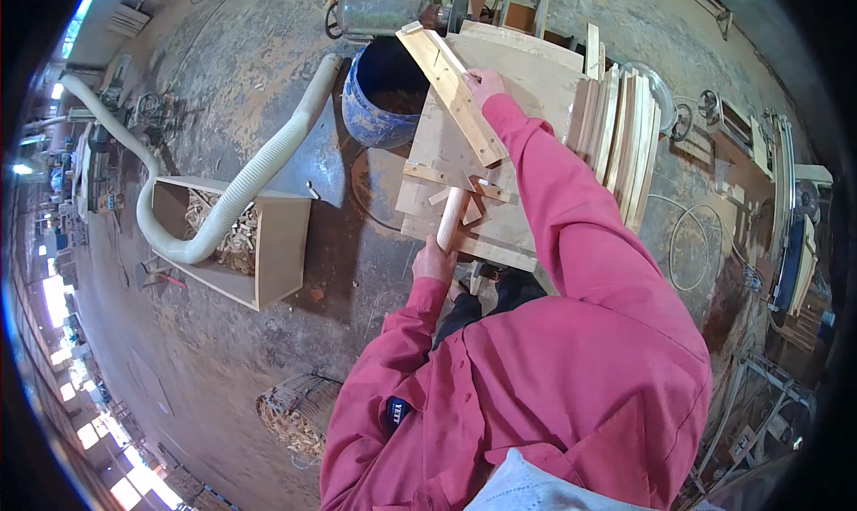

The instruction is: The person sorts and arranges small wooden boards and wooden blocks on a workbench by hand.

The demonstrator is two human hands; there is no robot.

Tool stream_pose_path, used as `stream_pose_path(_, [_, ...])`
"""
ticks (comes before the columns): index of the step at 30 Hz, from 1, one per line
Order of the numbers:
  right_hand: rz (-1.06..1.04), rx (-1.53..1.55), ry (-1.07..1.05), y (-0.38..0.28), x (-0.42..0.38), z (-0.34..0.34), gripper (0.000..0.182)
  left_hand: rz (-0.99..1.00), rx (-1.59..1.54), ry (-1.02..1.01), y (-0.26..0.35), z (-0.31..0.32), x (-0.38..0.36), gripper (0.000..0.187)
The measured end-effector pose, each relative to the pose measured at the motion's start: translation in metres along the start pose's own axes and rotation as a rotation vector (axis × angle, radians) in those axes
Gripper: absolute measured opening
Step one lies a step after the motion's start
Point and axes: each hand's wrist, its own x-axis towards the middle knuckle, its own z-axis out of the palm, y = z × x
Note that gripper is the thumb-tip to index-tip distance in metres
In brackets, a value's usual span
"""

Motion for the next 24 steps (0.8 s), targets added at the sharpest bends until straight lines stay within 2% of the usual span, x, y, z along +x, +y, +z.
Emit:
stream_pose_path(11, [0.015,-0.014,0.01,0.015,0.041,0.001,0.029,-0.011,-0.008,-0.011,0.024,-0.003,0.026,0.039])
stream_pose_path(14, [-0.049,-0.006,0.1,0.016,0.054,-0.002,0.021,0.029,0.006,0.068,0.03,0.003,0.04,0.037])
stream_pose_path(16, [0.049,0.071,-0.024,0.013,0.065,-0.011,0.026,0.018,0.0,0.041,0.04,-0.002,0.048,0.038])
stream_pose_path(17, [0.044,0.075,-0.021,0.011,0.07,-0.014,0.026,0.005,-0.008,0.009,0.044,-0.004,0.05,0.039])
stream_pose_path(20, [-0.005,0.033,0.02,0.018,0.087,-0.015,0.025,0.05,-0.028,0.059,0.05,-0.003,0.058,0.038])
stream_pose_path(22, [0.035,-0.235,0.04,0.02,0.092,-0.021,0.026,0.054,-0.017,0.079,0.051,-0.003,0.06,0.037])
stream_pose_path(24, [0.044,-0.223,0.072,0.043,0.099,-0.017,0.027,0.058,-0.012,0.088,0.053,-0.001,0.062,0.037])
